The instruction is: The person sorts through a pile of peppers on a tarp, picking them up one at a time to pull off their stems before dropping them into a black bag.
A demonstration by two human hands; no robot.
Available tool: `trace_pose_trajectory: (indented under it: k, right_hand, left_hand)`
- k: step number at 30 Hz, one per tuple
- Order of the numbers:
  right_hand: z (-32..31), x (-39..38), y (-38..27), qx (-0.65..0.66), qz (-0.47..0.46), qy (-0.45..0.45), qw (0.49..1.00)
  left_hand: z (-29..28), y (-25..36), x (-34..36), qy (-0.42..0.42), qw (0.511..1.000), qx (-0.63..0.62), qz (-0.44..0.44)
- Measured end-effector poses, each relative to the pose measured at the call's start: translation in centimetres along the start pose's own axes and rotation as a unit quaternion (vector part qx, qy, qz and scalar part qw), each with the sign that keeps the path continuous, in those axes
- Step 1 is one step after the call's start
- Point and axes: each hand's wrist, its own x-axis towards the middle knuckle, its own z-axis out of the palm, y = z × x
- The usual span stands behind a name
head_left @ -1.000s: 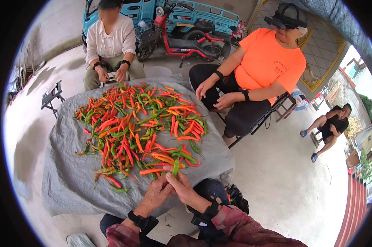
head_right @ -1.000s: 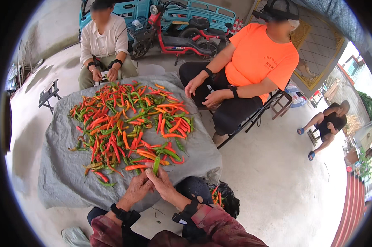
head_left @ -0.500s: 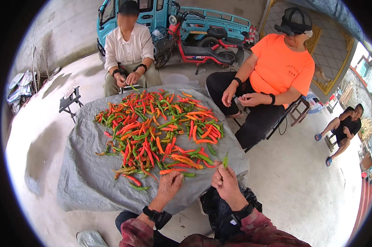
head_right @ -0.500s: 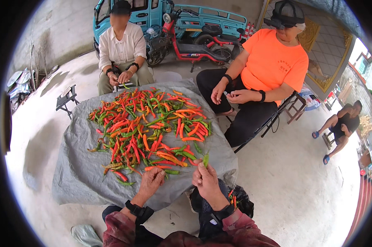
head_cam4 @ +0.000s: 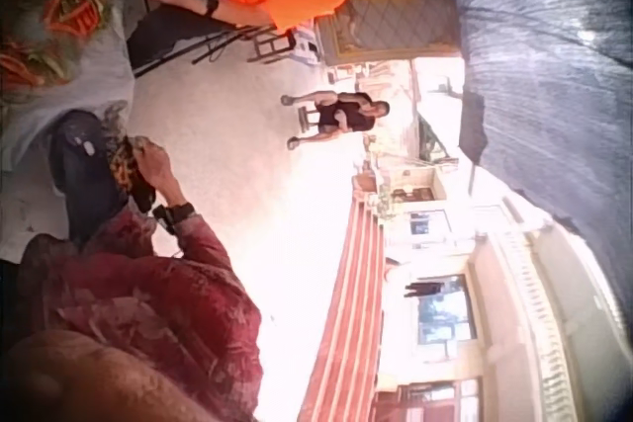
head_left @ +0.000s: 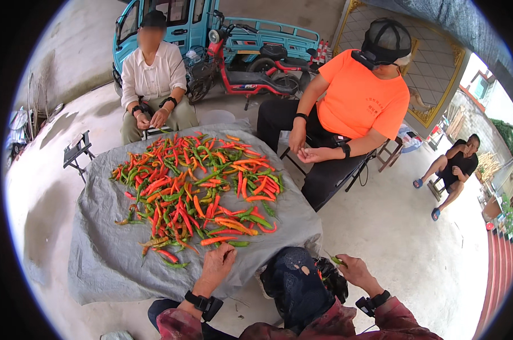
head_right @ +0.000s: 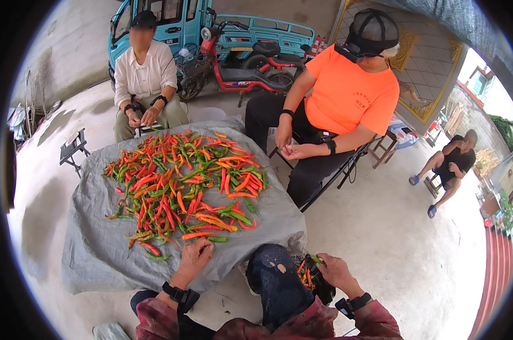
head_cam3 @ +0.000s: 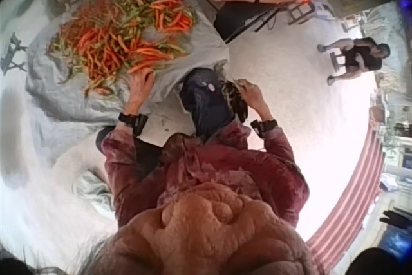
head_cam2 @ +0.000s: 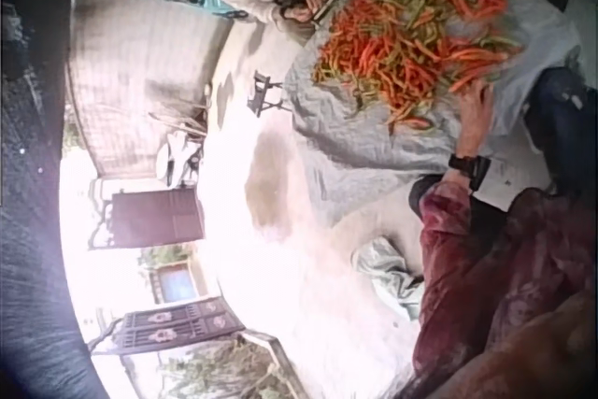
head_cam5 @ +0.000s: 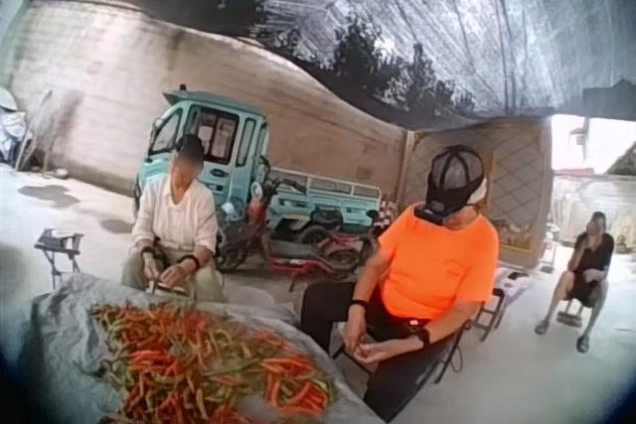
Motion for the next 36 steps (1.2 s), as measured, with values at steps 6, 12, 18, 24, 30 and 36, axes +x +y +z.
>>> trace_pose_trajectory:
  k: [6,12,18,24,30,36]
  right_hand:
    - [-5.6,-2.4,-1.3,-0.205,0.002,-0.094,0.974]
    - [-14.0,-2.9,-5.2,-0.092,-0.027,-0.101,0.99]
    - [-16.0,-2.3,-11.6,-0.047,-0.069,-0.147,0.986]
    - [-17.5,-1.6,-16.8,-0.031,-0.109,-0.226,0.968]
    - [-19.3,-0.4,-22.0,-0.038,-0.231,-0.279,0.931]
    - [-18.4,5.7,-26.4,-0.048,-0.303,-0.372,0.876]
  left_hand:
    - [0.0,-0.4,-1.0,-0.009,1.0,0.011,0.016]
    - [0.0,0.1,-0.6,-0.01,1.0,-0.022,-0.001]
    - [0.2,0.8,0.5,-0.019,0.999,-0.042,0.003]
    - [0.1,-0.4,0.1,-0.023,0.999,-0.027,-0.015]
    - [0.6,-0.1,0.8,-0.022,1.0,0.001,0.018]
    - [-0.2,0.4,0.6,-0.046,0.998,0.04,-0.005]
